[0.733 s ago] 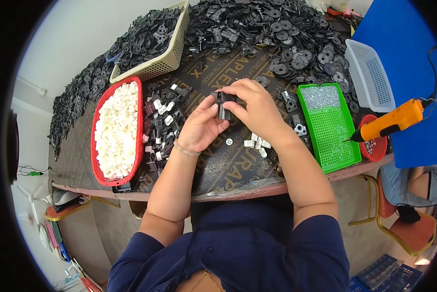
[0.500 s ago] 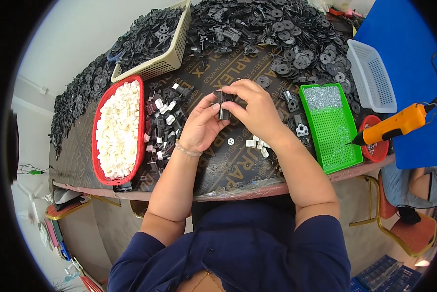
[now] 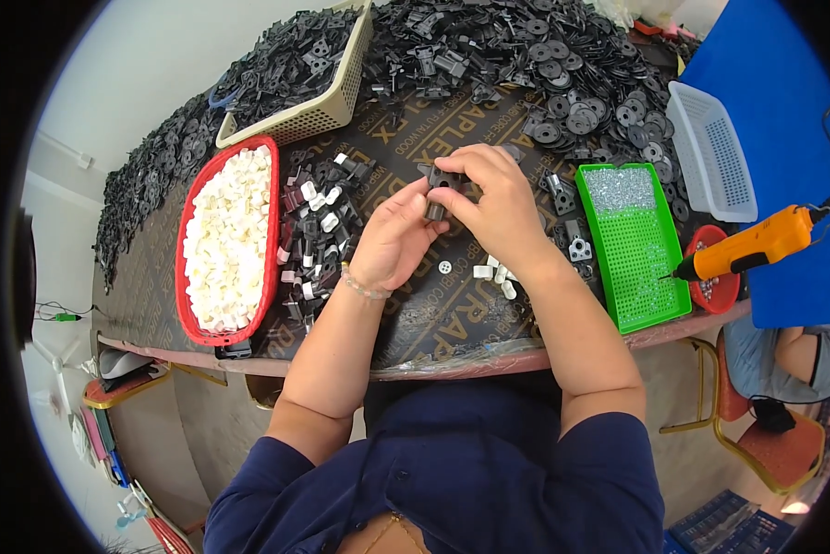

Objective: Manually assembling small black and white plastic components at a factory workbench.

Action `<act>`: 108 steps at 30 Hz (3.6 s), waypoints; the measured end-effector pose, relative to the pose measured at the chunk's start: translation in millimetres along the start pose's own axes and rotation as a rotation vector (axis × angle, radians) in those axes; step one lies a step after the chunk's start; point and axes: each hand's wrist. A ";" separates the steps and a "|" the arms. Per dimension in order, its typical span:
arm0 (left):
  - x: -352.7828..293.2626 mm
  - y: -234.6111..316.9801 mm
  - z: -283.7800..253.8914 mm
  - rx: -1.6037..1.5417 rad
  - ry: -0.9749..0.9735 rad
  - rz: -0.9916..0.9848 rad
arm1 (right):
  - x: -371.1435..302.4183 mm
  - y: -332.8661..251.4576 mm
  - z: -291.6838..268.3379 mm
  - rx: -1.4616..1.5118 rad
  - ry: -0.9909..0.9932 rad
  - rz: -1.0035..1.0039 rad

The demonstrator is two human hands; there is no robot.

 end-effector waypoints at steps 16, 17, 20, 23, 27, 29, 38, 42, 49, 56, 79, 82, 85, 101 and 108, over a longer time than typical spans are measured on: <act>1.7 3.4 -8.4 0.723 0.159 0.182 | -2.5 12.6 -4.8 0.613 -0.013 0.567; 1.3 3.8 -9.8 0.717 0.154 0.177 | -1.7 9.6 -3.6 0.577 0.000 0.553; 4.7 4.0 -10.0 0.488 0.235 0.147 | 1.9 0.4 -12.8 0.200 -0.051 0.508; 8.2 2.8 -21.0 0.279 0.229 0.137 | -2.9 -1.2 -33.0 -0.351 -0.298 0.541; 11.1 -1.5 -30.0 0.093 0.195 0.136 | -12.5 7.1 -37.3 -0.581 -0.574 0.583; 9.2 3.0 -23.9 0.024 0.180 0.134 | -14.1 12.1 -34.9 -0.588 -0.645 0.540; 5.1 15.2 -7.0 0.060 0.261 0.121 | -6.5 4.3 3.0 0.648 0.009 0.637; 7.5 6.3 -11.5 0.118 0.248 0.196 | -7.4 2.8 13.8 0.833 0.048 0.657; 4.4 5.1 -5.4 0.266 0.280 0.309 | -9.2 3.2 12.6 0.903 0.049 0.684; 1.5 12.9 -6.8 0.364 0.252 0.362 | -11.7 9.9 14.5 0.859 0.011 0.654; 9.8 2.1 -38.3 -0.408 0.117 0.163 | 105.2 -0.3 133.7 0.100 -0.514 0.240; 12.7 0.7 -39.9 -0.449 0.223 0.072 | 132.6 74.7 133.9 -0.234 -0.152 0.120; 13.5 3.5 -43.1 -0.369 0.290 0.058 | 124.3 118.1 131.5 -0.410 -0.224 0.160; 12.0 9.9 -31.5 -0.261 0.203 -0.018 | 19.6 -27.8 -31.5 -0.425 -0.738 0.551; 12.1 7.0 -27.8 -0.165 0.194 0.059 | -27.9 2.6 -31.3 -0.283 -0.724 0.502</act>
Point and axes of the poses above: each hand's wrist, its own x-axis towards the middle knuckle, its own z-axis out of the palm, y = z × x, and after that the axes turned 13 degrees about x, right-handed
